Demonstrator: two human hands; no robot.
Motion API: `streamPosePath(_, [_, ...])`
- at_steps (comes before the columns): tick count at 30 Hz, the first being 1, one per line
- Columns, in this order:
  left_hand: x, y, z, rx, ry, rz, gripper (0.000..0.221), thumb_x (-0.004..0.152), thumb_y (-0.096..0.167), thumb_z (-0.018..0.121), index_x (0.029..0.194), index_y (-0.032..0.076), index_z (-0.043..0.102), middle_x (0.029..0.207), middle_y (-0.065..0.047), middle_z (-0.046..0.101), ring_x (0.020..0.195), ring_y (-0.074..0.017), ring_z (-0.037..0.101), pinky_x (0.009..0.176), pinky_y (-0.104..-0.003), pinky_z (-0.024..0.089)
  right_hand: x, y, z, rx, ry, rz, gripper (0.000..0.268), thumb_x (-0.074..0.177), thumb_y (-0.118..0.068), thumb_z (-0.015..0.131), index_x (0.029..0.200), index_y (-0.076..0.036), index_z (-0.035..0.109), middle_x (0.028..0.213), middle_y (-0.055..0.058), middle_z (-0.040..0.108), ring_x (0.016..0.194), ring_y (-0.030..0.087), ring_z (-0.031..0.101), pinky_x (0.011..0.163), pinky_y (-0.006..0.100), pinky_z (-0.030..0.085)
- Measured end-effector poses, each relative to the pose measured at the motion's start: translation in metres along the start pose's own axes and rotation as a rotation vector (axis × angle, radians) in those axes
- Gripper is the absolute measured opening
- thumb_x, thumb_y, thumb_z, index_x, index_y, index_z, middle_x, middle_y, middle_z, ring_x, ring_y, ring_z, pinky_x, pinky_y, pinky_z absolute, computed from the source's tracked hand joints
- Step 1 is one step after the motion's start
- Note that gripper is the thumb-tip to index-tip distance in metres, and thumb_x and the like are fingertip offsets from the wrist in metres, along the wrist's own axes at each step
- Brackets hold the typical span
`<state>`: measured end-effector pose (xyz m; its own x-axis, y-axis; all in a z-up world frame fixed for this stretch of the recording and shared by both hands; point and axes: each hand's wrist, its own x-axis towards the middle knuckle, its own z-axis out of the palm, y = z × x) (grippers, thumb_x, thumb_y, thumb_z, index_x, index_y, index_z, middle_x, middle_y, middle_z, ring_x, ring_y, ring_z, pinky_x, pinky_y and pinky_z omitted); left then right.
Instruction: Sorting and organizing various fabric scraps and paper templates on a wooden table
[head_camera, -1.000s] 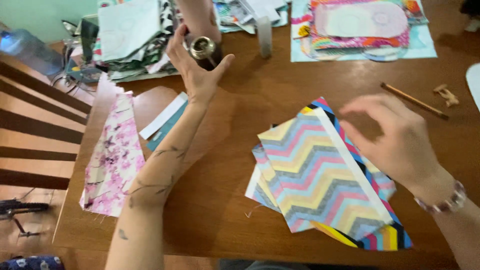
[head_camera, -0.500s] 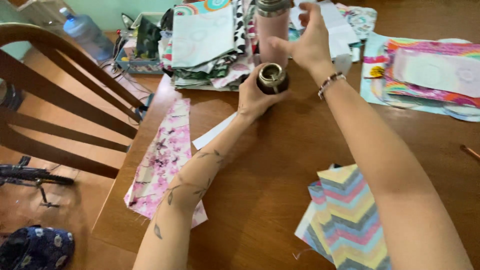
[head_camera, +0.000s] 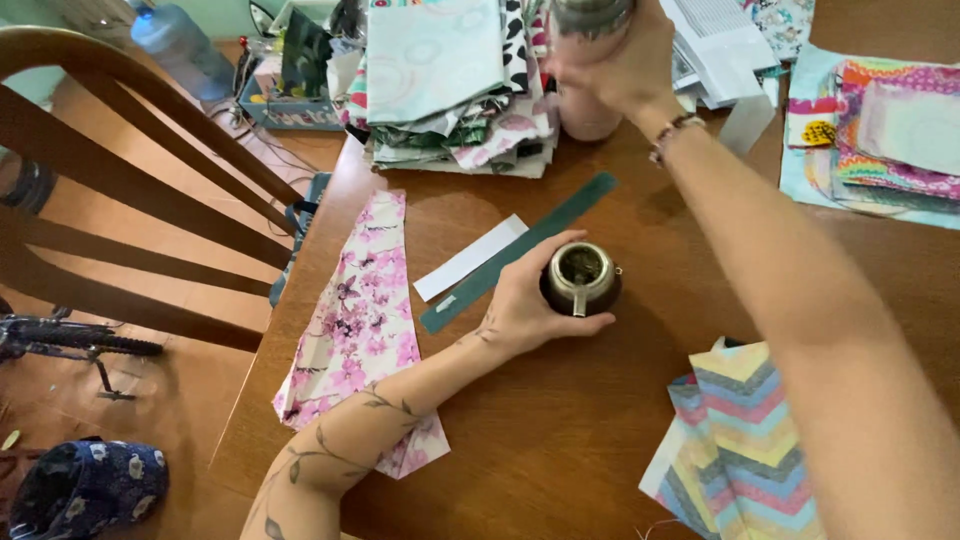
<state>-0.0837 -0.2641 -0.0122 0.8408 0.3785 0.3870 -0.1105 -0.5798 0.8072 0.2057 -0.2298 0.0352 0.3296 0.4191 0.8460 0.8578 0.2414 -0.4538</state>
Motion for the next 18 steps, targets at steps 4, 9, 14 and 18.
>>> streamPosePath(4, [0.001,-0.003,0.000,-0.039,0.042,-0.017,0.083,0.063,0.034,0.090,0.133,0.008,0.055,0.133,-0.006,0.065,0.123,-0.0189,0.063,0.111,-0.031,0.046,-0.006,-0.068,-0.041,0.091,-0.307,-0.111,0.079,0.075,-0.009,0.097,0.134,0.004,0.047,0.127,0.026,0.065,0.118,0.041,0.065,0.099,0.047,0.057])
streamPosePath(9, [-0.002,-0.009,0.003,-0.054,0.031,0.003,0.086,0.067,0.038,0.087,0.139,0.010,0.048,0.136,-0.007,0.062,0.127,-0.0207,0.061,0.112,-0.034,0.045,-0.037,-0.087,-0.077,0.047,-0.542,-0.225,0.078,0.069,-0.016,0.096,0.131,0.011,0.057,0.128,0.026,0.066,0.118,0.036,0.064,0.104,0.043,0.050])
streamPosePath(14, [-0.002,-0.010,0.001,-0.069,0.018,0.002,0.089,0.067,0.039,0.088,0.140,0.009,0.045,0.133,-0.007,0.062,0.125,-0.0217,0.061,0.111,-0.035,0.046,-0.056,-0.099,-0.103,-0.133,-0.644,-0.363,0.085,0.077,-0.034,0.087,0.141,0.007,0.051,0.141,0.025,0.058,0.133,0.042,0.056,0.111,0.053,0.043])
streamPosePath(18, [-0.001,-0.005,-0.001,-0.099,0.024,0.006,0.090,0.066,0.040,0.088,0.140,0.011,0.045,0.135,-0.007,0.061,0.125,-0.0214,0.061,0.109,-0.034,0.047,-0.055,-0.102,-0.108,-0.263,-0.643,-0.468,0.057,0.088,-0.018,0.084,0.135,-0.005,0.055,0.133,0.015,0.066,0.122,0.034,0.065,0.120,0.055,0.041])
